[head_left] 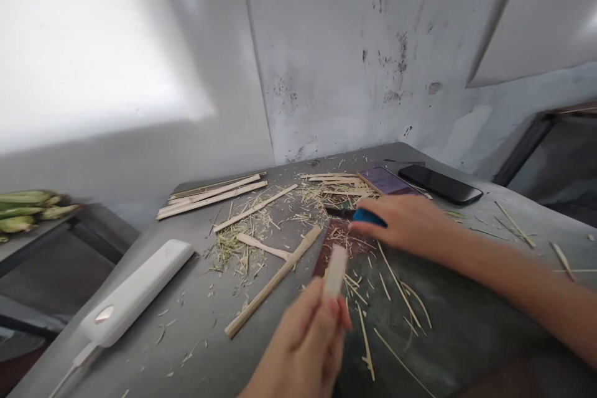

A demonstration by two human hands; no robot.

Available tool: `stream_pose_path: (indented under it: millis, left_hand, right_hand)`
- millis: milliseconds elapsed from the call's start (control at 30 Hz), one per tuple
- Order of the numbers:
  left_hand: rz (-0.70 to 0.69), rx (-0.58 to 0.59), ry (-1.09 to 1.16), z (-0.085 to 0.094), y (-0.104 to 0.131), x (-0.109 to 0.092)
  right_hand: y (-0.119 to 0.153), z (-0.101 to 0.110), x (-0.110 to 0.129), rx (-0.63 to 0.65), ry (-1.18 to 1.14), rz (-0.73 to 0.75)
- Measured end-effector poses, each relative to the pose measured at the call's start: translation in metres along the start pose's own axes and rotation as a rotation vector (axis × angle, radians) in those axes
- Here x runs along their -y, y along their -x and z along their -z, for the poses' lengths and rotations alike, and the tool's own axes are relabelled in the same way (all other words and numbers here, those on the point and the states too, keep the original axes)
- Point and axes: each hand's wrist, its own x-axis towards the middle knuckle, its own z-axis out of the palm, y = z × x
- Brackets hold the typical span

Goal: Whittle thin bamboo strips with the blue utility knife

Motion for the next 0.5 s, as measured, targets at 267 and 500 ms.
stream_pose_path:
  millis: [267, 500]
  left_hand:
    - [0.098, -0.042, 0.045, -0.003, -0.003, -0.001]
    - [0.084, -0.048, 0.058, 0.0, -0.006, -0.01]
  right_hand:
    - [0.001, 0.008, -0.005, -0.133, -0.041, -0.081]
    - [0.025, 0.007, 0.055, -0.046, -0.265, 0.271]
